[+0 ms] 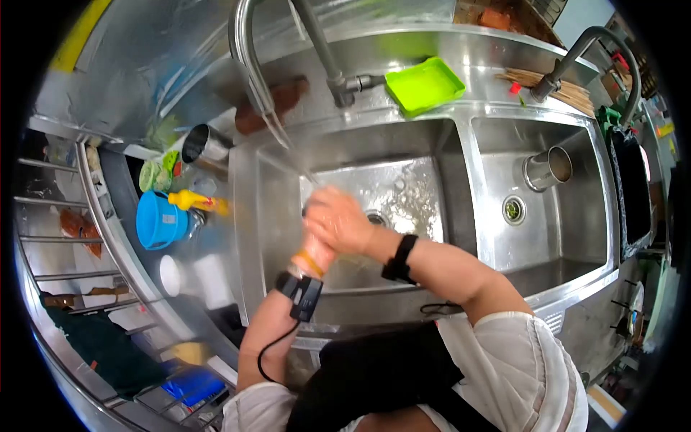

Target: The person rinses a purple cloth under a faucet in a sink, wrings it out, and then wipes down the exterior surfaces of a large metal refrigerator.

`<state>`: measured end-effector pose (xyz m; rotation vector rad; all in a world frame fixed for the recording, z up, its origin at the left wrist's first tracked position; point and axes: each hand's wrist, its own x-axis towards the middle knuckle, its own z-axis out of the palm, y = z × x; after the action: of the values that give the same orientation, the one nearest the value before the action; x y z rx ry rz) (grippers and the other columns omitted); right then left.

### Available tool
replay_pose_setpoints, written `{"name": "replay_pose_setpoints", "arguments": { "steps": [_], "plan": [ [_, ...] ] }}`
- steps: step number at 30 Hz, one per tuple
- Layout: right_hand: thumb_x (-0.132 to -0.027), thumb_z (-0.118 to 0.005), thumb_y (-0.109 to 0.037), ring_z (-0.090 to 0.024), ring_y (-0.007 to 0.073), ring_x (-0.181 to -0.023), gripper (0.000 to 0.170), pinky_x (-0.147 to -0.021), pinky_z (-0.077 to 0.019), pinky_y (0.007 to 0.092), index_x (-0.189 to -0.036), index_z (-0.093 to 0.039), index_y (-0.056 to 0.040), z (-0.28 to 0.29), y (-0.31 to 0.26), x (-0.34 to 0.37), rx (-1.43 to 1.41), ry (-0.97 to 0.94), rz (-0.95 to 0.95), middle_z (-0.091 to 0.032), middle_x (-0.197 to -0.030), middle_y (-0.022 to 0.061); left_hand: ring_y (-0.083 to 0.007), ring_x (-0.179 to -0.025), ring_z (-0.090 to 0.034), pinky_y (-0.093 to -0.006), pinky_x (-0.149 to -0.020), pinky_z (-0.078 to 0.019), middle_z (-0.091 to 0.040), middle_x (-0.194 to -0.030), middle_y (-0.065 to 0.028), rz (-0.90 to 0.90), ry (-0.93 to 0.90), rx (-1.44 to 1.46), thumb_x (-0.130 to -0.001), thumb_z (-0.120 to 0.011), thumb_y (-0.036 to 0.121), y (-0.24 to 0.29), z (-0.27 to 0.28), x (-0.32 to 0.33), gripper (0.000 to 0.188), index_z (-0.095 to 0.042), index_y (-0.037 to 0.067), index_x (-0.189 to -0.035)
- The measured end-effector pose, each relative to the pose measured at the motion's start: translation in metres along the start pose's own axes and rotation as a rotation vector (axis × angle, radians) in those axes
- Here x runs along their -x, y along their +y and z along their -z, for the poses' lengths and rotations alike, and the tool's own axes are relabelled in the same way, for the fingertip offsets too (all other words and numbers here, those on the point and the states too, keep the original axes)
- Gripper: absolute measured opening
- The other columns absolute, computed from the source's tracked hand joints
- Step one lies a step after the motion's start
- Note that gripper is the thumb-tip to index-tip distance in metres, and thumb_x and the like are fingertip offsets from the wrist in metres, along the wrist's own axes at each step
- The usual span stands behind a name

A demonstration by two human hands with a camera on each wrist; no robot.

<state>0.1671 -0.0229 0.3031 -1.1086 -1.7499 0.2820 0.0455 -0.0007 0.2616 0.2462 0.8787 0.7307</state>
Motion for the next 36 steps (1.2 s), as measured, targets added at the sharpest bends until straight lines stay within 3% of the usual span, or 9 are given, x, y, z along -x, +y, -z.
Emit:
{"name": "replay_pose_setpoints", "arguments": {
  "steps": [5, 9, 12, 16, 20, 27, 30, 34, 36],
  "plan": [
    [-0.092, -0.053, -0.032, -0.059, 0.0363, -0.076, 0.031, -0.065, -0.0466, 0.0454, -0.075, -0.063, -0.0083, -0.004, 0.015, -0.029, 0.018, 0.059, -0.131, -0.061, -0.075, 0.0133, -0.0201, -0.101, -0.059, -0.0368, -0.083, -0.0506, -0.06, -0.11, -0.0053, -0.06, 0.11, -0.106, -0.1, -0.043, 0.04, 0.016, -0.033, -0.01, 0.035, -0.056, 0.012, -0.116],
    [-0.095, -0.048, -0.037, -0.06, 0.0427, -0.076, 0.042, -0.067, -0.0469, 0.047, -0.074, -0.065, -0.0047, 0.004, 0.003, -0.043, -0.257, 0.127, -0.666, -0.062, -0.075, 0.0224, -0.0187, -0.087, -0.062, -0.0353, -0.07, -0.0503, -0.062, -0.098, -0.0041, -0.166, 0.211, -0.287, -0.1, -0.043, 0.041, 0.02, -0.055, -0.013, 0.035, -0.058, 0.011, -0.112],
    [-0.095, -0.047, -0.039, -0.061, 0.04, -0.073, 0.047, -0.067, -0.0465, 0.0437, -0.072, -0.065, -0.0021, -0.022, 0.043, -0.034, -0.338, 0.185, -0.749, -0.061, -0.071, 0.0228, -0.017, -0.085, -0.062, -0.034, -0.065, -0.05, -0.062, -0.096, -0.0033, -0.294, 0.377, -0.567, -0.1, -0.042, 0.045, 0.015, -0.044, -0.031, 0.04, -0.059, 0.01, -0.11],
    [-0.088, -0.067, -0.022, -0.061, 0.0133, -0.085, 0.022, -0.077, -0.0487, 0.0281, -0.091, -0.064, -0.0009, -0.008, 0.069, -0.02, -0.841, 0.136, -0.855, -0.065, -0.088, 0.0021, -0.0204, -0.109, -0.058, -0.0407, -0.078, -0.0534, -0.059, -0.119, -0.0063, -0.299, 0.278, -0.793, -0.098, -0.041, 0.059, 0.043, -0.029, -0.016, 0.057, -0.052, 0.012, -0.128],
    [-0.066, -0.083, -0.009, -0.064, 0.0255, -0.099, 0.047, -0.087, -0.05, 0.0335, -0.109, -0.064, -0.0071, 0.013, 0.088, 0.021, -0.224, -0.102, -0.558, -0.065, -0.103, 0.0131, -0.0209, -0.112, -0.057, -0.0432, -0.088, -0.0484, -0.059, -0.123, -0.0077, -0.301, 0.32, -0.955, -0.098, -0.043, 0.058, 0.104, 0.001, -0.01, 0.057, -0.048, 0.015, -0.135],
    [-0.07, -0.081, -0.007, -0.059, 0.0258, -0.103, 0.052, -0.093, -0.0484, 0.0359, -0.116, -0.059, -0.0087, 0.044, 0.077, 0.039, -0.214, -0.581, -0.587, -0.057, -0.115, 0.0128, -0.0194, -0.101, -0.063, -0.037, -0.087, -0.0486, -0.064, -0.114, -0.0073, -0.318, 0.007, -0.463, -0.102, -0.046, 0.044, 0.099, -0.035, 0.004, 0.042, -0.055, 0.011, -0.128],
    [-0.07, -0.081, -0.01, -0.057, 0.0271, -0.107, 0.06, -0.095, -0.0475, 0.0374, -0.125, -0.055, -0.0118, 0.056, 0.06, 0.035, -0.121, -0.365, -0.636, -0.051, -0.125, 0.0129, -0.0176, -0.106, -0.061, -0.0346, -0.09, -0.0478, -0.063, -0.118, -0.0069, -0.311, -0.128, -0.565, -0.102, -0.048, 0.04, 0.093, -0.052, 0.017, 0.042, -0.054, 0.009, -0.129],
    [-0.072, -0.08, -0.011, -0.059, 0.0262, -0.105, 0.059, -0.092, -0.0498, 0.0377, -0.126, -0.056, -0.0087, 0.048, 0.053, -0.002, -0.277, -0.052, -0.172, -0.054, -0.127, 0.0132, -0.0141, -0.109, -0.059, -0.0315, -0.095, -0.045, -0.062, -0.122, -0.0051, -0.368, -0.263, -0.632, -0.104, -0.044, 0.039, 0.078, -0.063, 0.034, 0.042, -0.054, 0.006, -0.129],
    [-0.072, -0.08, -0.01, -0.063, 0.0264, -0.097, 0.052, -0.087, -0.0512, 0.0379, -0.119, -0.06, -0.0057, 0.03, 0.058, -0.006, -0.566, -0.361, -0.426, -0.062, -0.111, 0.0112, -0.014, -0.109, -0.059, -0.0305, -0.095, -0.0444, -0.061, -0.122, -0.0055, -0.347, -0.234, -0.686, -0.103, -0.045, 0.04, 0.083, -0.058, 0.042, 0.044, -0.054, 0.004, -0.128]
  ]
}}
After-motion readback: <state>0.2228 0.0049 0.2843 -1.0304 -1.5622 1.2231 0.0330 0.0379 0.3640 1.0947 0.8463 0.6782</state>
